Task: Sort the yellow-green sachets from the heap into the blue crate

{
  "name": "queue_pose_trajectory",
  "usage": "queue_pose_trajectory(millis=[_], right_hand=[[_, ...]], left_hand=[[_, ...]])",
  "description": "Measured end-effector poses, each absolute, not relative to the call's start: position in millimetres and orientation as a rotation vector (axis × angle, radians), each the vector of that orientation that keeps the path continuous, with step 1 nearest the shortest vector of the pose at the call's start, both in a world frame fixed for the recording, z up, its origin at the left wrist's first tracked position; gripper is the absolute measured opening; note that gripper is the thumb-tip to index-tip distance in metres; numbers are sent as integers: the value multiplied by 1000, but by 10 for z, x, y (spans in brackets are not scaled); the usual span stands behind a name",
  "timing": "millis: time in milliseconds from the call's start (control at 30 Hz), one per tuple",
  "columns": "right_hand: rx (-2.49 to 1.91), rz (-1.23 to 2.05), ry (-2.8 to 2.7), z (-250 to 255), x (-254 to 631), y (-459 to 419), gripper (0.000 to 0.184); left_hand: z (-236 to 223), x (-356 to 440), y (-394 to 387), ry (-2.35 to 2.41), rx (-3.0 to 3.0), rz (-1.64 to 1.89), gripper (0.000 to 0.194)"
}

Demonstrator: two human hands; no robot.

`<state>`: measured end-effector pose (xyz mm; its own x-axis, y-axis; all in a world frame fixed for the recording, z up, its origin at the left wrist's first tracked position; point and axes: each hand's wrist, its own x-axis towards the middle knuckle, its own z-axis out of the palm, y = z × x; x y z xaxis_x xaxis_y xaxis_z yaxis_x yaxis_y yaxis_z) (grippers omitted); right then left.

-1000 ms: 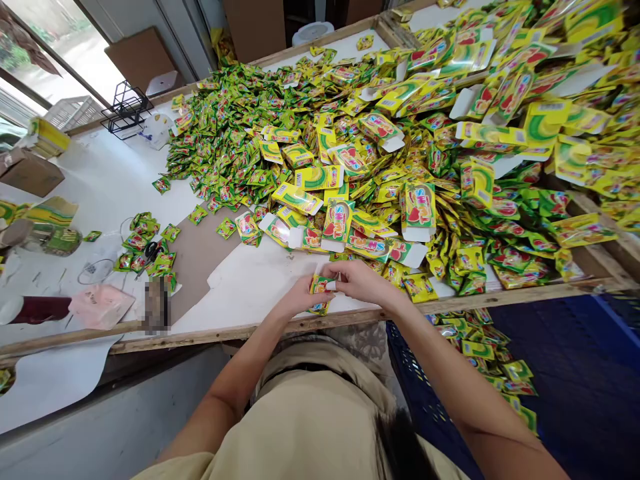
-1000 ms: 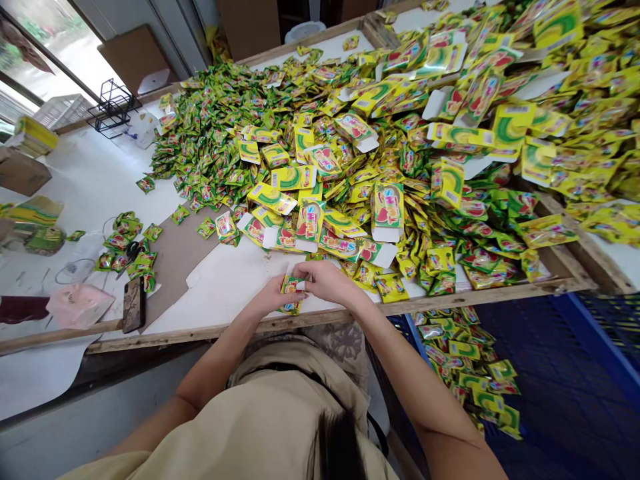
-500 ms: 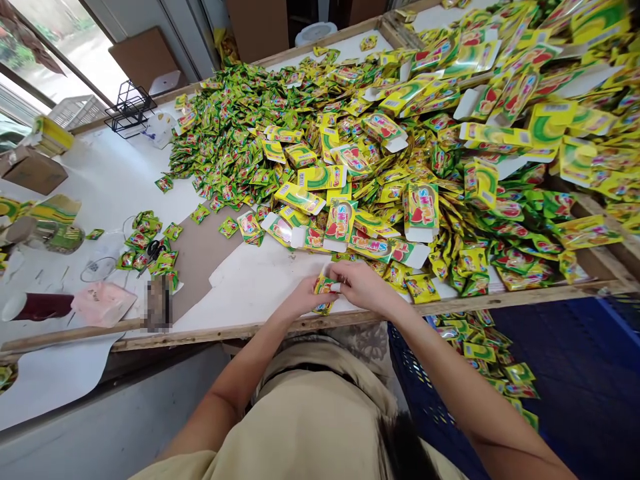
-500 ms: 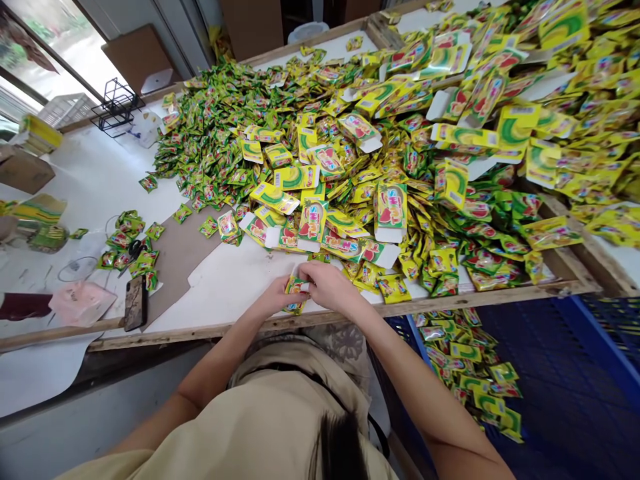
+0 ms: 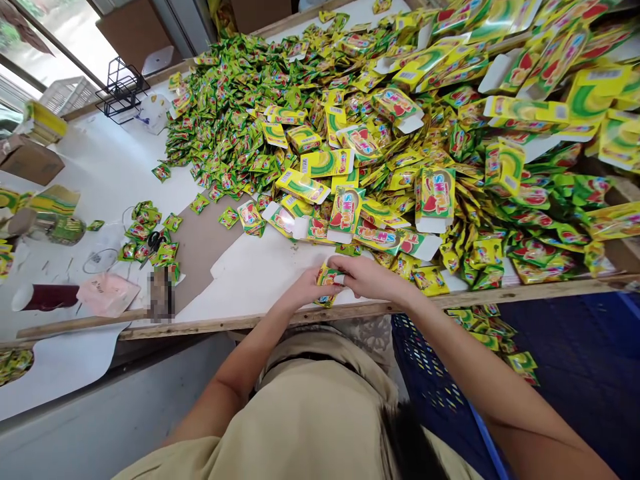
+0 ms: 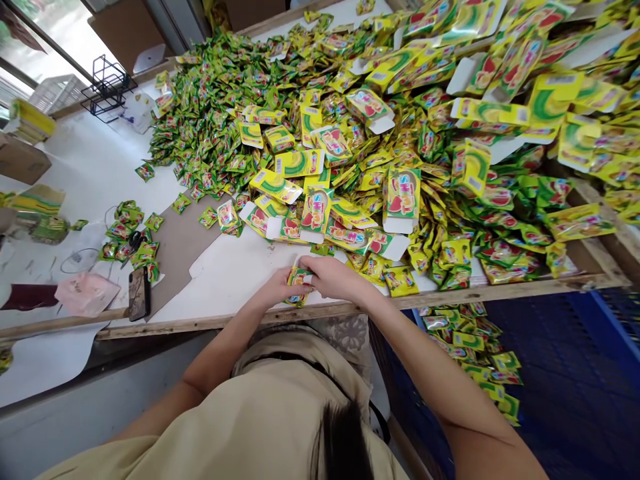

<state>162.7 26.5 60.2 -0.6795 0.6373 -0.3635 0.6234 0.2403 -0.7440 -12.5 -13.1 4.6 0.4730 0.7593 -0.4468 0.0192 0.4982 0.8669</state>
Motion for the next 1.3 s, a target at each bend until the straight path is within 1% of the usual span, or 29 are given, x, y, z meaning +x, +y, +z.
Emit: queue_pose_trajectory(millis=[67,133,167,333,500,567,633,700,767,933,1100,1200,1300], right_hand=[[-1266,1238,-2501,600,1617,238,15],[-1266,1138,-2526,600,1612,227,14],[-1273,1170,-2528,601,1612,228,14],[-1313,1577,-2433,606,1625,259,15],[-1247,1745,-2336,553,1634,239,14],[-1228,1682,-2334,512,1631,221,15],[-1239,1521,-2361,475,1621,206,15],[-1310,1365,-2371,459,1607,195,15],[-1391,1288,-2367,473,1594,188,15],[-1444,1193,-2424,553,1592,190,11],[-1483,1115,-2452,556,1605,194,16],[-1477,1119,-2456,540,1615,205,20],[-1403,1144,-2497,523,1624,224,17]], left_hand=[[30,-129,-130,984,941,546,45],[32,-129,-130,990,932,529,45],[40,-128,-128,993,931,518,46],[75,-127,-123,994,953,506,46],[4,-151,-131,948,958,518,45],[-14,-152,-131,960,943,525,47],[-8,-147,-128,972,903,540,50],[13,-139,-127,968,856,549,52],[36,-133,-129,965,833,552,53],[70,-124,-133,998,848,545,50],[89,-122,-117,992,884,507,47],[97,-121,-103,996,909,502,47],[94,-120,-94,997,918,496,48]])
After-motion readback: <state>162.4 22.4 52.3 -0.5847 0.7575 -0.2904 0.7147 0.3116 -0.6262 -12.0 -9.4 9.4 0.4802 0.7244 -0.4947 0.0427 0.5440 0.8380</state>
